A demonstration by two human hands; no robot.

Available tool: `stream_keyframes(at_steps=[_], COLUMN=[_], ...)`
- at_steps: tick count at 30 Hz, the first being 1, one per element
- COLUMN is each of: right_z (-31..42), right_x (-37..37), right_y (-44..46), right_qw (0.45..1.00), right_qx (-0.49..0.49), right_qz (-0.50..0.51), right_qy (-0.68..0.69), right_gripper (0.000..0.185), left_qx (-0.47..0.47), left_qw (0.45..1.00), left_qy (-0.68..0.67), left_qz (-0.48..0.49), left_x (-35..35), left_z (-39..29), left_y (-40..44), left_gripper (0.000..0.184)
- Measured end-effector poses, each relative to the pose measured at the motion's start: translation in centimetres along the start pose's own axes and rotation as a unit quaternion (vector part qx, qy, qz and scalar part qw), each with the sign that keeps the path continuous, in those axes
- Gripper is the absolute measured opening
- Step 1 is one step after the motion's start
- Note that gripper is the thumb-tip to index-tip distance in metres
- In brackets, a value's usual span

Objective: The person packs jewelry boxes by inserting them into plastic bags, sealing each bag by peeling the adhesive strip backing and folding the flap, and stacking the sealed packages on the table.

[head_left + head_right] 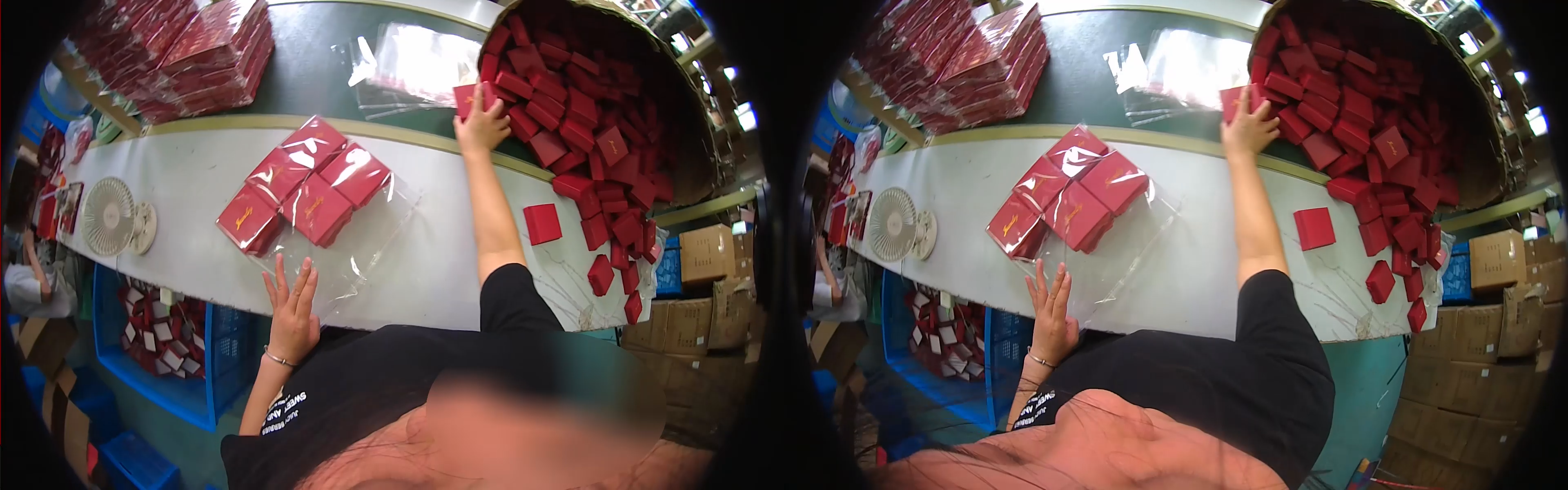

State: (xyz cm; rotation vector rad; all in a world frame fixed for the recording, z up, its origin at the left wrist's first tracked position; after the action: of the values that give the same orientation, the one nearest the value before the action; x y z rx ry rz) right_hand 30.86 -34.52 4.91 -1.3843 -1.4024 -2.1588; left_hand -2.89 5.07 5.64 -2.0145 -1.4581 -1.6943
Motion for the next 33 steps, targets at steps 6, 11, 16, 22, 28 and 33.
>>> stream_keyframes(at_steps=[6, 11, 16, 22, 28, 33], right_z=[-2.5, -1.6, 2.2, 2.0, 2.4, 2.4], right_x=[1.8, 17.0, 19.4, 19.5, 19.5, 16.5], right_y=[0.1, -18.4, -26.7, -30.5, -32.6, -32.6], right_qw=[0.892, 0.415, 0.512, 0.726, 0.719, 0.787], right_qx=[0.107, 0.412, 0.416, 0.358, 0.374, 0.512], right_qz=[0.07, 0.54, 0.54, 0.342, 0.326, 0.183], right_qy=[0.433, 0.605, 0.523, 0.477, 0.486, 0.291], right_gripper=[0.098, 0.095, 0.088, 0.08, 0.092, 0.101], left_qx=[-0.006, -0.002, -0.013, -0.039, -0.065, -0.043], left_qw=[0.999, 0.996, 0.999, 0.986, 0.972, 0.962], left_qy=[0.006, -0.012, -0.016, 0.088, 0.137, 0.218], left_qz=[-0.037, -0.084, -0.049, -0.134, -0.179, -0.159], left_x=[-0.3, -0.9, -0.9, -4.0, -4.0, -5.3], left_z=[0.0, 0.0, -0.2, 1.2, -0.5, -0.9], left_y=[-0.3, -0.2, -0.2, -0.9, -0.8, -0.7], left_gripper=[0.093, 0.092, 0.091, 0.059, 0.053, 0.056])
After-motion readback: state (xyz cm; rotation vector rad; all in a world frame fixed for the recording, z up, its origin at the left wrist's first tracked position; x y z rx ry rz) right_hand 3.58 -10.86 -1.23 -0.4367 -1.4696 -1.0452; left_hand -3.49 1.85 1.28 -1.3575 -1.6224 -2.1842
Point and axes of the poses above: each hand's wrist, its own y-axis towards the middle knuckle, its own x-axis out of the back of the hand, z = x × y, the point moved 5 cm from there along y, towards the middle knuckle, and after that the axes turned 15 degrees about -x, right-handed, at the moved point
